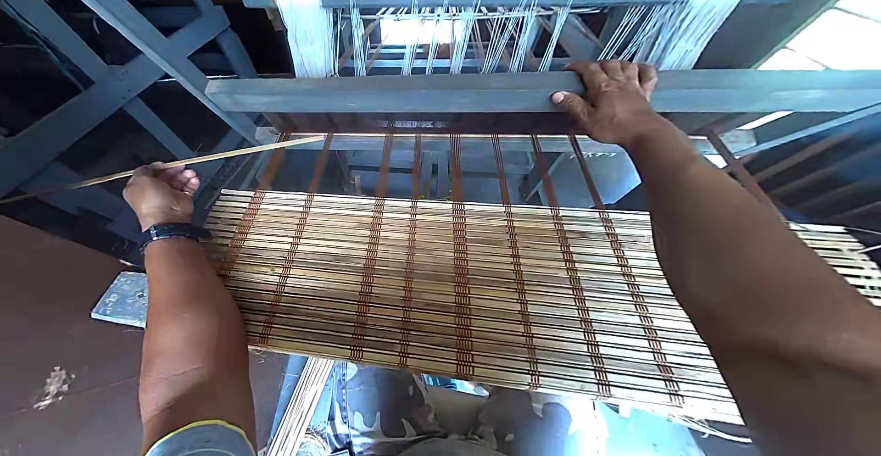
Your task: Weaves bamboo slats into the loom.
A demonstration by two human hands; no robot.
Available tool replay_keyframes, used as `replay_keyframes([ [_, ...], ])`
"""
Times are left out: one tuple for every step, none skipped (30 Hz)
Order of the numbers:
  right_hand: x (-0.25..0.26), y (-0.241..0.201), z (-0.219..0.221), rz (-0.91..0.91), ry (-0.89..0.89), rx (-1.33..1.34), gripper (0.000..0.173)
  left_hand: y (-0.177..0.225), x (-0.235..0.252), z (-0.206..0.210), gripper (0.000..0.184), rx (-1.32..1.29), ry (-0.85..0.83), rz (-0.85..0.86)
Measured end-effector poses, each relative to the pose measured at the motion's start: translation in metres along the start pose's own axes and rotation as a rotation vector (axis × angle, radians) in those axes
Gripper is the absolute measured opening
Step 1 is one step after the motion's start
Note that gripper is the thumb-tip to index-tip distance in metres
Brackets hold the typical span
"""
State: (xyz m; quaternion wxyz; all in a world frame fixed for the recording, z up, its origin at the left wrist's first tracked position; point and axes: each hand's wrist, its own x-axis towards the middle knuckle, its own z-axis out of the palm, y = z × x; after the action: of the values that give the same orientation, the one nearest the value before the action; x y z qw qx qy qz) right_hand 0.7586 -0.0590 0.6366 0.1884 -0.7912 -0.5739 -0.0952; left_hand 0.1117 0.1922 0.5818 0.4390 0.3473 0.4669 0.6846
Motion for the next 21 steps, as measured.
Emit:
replay_keyframes([
  [0.0001,0.0,-0.0003,0.006,-0.003,-0.002,0.068,0.0,-0.001,0.0,0.029,0.001,0.002,0.0],
  [0.0004,-0.0001,-0.0004,0.011,-0.005,-0.005,0.068,0.0005,-0.0018,-0.0003,0.028,-0.002,0.003,0.001],
  [0.0002,0.0,0.0002,0.015,-0.004,-0.005,0.069,0.0009,-0.0021,-0.001,0.027,-0.008,0.004,0.006],
  [-0.0002,0.0002,0.0013,0.016,-0.001,-0.004,0.068,0.0013,-0.0025,-0.0015,0.027,-0.014,0.006,0.013],
  [-0.0008,0.0006,0.0022,0.016,0.001,-0.004,0.068,0.0014,-0.0032,-0.0018,0.027,-0.02,0.006,0.015],
  [-0.0018,0.0007,0.0027,0.017,0.002,-0.005,0.067,0.001,-0.004,-0.0021,0.027,-0.024,0.008,0.017],
  [-0.0028,0.0008,0.0024,0.018,-0.002,-0.006,0.067,0.0003,-0.0049,-0.002,0.028,-0.026,0.009,0.018],
  [-0.0035,0.0011,0.002,0.019,-0.008,-0.007,0.068,0.0,-0.0059,-0.0016,0.029,-0.031,0.013,0.018],
  [-0.0037,0.0015,0.0018,0.02,-0.008,-0.01,0.068,-0.0004,-0.0062,-0.0016,0.03,-0.034,0.017,0.02],
  [-0.0039,0.0013,0.0014,0.021,-0.005,-0.01,0.068,-0.0007,-0.007,-0.0011,0.03,-0.033,0.02,0.016],
  [-0.004,0.0011,0.0007,0.024,-0.008,-0.012,0.067,-0.0008,-0.0083,-0.0003,0.03,-0.031,0.021,0.01],
  [-0.0043,0.0009,0.0002,0.024,-0.011,-0.01,0.067,-0.0009,-0.0097,0.0011,0.03,-0.025,0.025,0.006],
  [-0.0044,0.0006,0.0004,0.024,-0.01,-0.013,0.067,-0.0014,-0.0101,0.002,0.03,-0.018,0.033,0.003],
  [-0.0043,0.0002,0.001,0.025,-0.01,-0.015,0.066,-0.0019,-0.01,0.0022,0.03,-0.008,0.036,-0.002],
  [-0.0047,-0.0005,0.0017,0.026,-0.009,-0.012,0.066,-0.0023,-0.0095,0.0019,0.029,0.004,0.036,-0.003],
  [-0.005,-0.0009,0.0023,0.028,-0.009,-0.009,0.065,-0.0023,-0.0088,0.0011,0.029,0.017,0.035,-0.002],
  [-0.005,-0.0011,0.0027,0.028,-0.008,-0.008,0.066,-0.0024,-0.0077,0.0005,0.029,0.027,0.034,0.001],
  [-0.0047,-0.0009,0.0027,0.027,-0.007,-0.007,0.066,-0.0029,-0.006,0.0001,0.03,0.037,0.036,0.003],
  [-0.0048,-0.0005,0.0026,0.025,-0.006,-0.008,0.066,-0.0033,-0.0052,0.0001,0.031,0.047,0.036,0.003],
  [-0.0049,0.0,0.0023,0.023,-0.003,-0.008,0.067,-0.0037,-0.0045,0.0002,0.032,0.059,0.037,-0.001],
  [-0.0049,0.0002,0.0021,0.021,-0.005,-0.007,0.067,-0.0037,-0.0039,-0.0003,0.033,0.069,0.037,-0.003],
])
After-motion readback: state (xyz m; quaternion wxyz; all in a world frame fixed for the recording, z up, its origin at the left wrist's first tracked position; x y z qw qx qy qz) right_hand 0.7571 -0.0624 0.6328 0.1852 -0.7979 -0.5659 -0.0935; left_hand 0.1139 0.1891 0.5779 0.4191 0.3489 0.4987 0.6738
